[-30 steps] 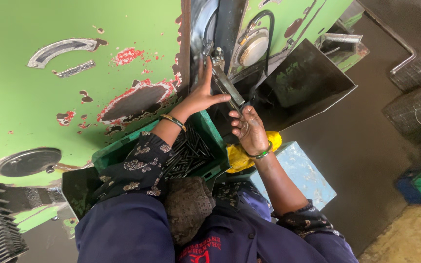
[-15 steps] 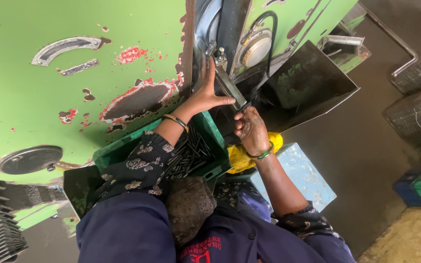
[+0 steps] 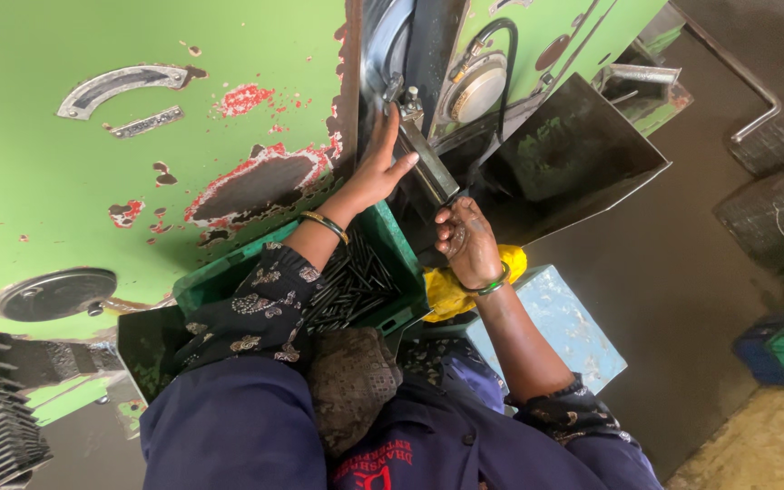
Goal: The person repeatedly picks up small metal rods from a green bin and grinds their ends against a rotating grinding wheel. After each grind, the rod is returned to the bin. The cycle continues throughout the clip.
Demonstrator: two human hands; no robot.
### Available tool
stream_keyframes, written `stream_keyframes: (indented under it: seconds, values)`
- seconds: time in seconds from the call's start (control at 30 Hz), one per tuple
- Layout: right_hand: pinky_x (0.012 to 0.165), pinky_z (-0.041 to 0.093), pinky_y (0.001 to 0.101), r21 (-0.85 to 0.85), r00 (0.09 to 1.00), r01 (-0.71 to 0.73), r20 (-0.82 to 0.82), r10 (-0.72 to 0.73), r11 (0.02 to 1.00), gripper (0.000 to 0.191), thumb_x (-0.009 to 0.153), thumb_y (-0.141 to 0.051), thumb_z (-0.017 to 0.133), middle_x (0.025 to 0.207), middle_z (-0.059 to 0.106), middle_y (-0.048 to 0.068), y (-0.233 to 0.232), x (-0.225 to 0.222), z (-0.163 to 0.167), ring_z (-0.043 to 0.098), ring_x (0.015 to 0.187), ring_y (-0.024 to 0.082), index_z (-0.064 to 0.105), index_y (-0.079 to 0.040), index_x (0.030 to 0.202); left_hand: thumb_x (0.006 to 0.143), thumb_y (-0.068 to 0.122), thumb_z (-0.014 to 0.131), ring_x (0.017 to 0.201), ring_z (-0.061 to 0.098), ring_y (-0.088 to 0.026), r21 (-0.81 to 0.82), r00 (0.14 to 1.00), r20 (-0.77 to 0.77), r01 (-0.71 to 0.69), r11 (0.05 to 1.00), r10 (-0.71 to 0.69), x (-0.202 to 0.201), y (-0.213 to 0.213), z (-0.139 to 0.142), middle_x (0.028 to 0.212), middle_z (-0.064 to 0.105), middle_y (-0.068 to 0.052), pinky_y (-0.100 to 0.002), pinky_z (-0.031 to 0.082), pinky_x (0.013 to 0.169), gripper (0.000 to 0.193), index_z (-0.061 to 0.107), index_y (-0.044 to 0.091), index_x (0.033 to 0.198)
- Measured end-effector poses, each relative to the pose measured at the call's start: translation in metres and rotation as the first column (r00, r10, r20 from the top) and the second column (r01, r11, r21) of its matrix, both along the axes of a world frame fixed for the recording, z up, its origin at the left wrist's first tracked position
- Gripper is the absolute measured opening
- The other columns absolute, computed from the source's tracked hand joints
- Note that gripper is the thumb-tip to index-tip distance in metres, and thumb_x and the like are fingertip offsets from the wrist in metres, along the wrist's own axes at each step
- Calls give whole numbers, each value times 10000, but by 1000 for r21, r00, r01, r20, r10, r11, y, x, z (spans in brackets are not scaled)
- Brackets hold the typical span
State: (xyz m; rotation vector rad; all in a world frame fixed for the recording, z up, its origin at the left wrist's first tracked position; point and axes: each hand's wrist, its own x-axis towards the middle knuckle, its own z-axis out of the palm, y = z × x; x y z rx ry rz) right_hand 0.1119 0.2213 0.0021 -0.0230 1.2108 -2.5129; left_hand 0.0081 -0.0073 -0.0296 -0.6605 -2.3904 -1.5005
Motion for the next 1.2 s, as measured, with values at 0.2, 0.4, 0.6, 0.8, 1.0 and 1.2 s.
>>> stream_keyframes:
  seconds: [0.2,0.4,0.6,0.8,1.0,1.2]
  values:
    - [628,473,261,6,1000,3,7,-3,1000,194,1046,-337,571,942,633,27,0,2,3,551,748,123,507,-154,1051,1095,234,582,1612,24,-432,40,995,-68,-73,997,75,2,6,-1,1719,-44,-278,-481,158,1294,786,58,81,1661]
    - [627,469,258,3,1000,2,14,-2,1000,201,1042,-348,572,941,632,28,-1,3,6,550,750,120,509,-158,1059,1083,174,586,1613,121,-426,59,974,-166,-148,987,156,7,8,5,1729,46,-278,-456,217,1300,722,156,98,1658]
    - [629,474,259,24,1000,-3,-1,3,1000,179,1041,-317,579,950,639,37,1,3,5,558,754,124,513,-154,1072,1095,309,569,1594,133,-439,57,988,-36,-149,987,151,5,8,2,1704,55,-300,-475,233,1271,726,156,101,1655]
    - [623,492,265,9,1000,-10,-19,10,1000,178,1053,-303,575,942,642,49,1,3,4,578,747,126,514,-136,1066,1113,390,554,1608,127,-447,-27,977,-149,-159,987,154,13,14,15,1726,26,-272,-507,223,1300,836,12,77,1667]
    - [619,502,264,47,999,20,-51,-18,999,164,1036,-301,580,940,645,41,0,2,-8,577,737,119,530,-146,1056,1039,520,535,1545,77,-455,-418,989,143,99,903,-43,48,-6,89,1667,-114,-270,-562,173,1210,953,-58,43,1612]
    - [650,496,264,47,994,6,-105,-1,999,167,1077,-297,582,954,630,31,-7,2,-22,560,772,115,522,-143,1049,921,555,636,1495,244,-386,-920,963,187,242,307,-196,126,-76,135,1641,190,-198,-600,123,1227,870,282,88,1563]
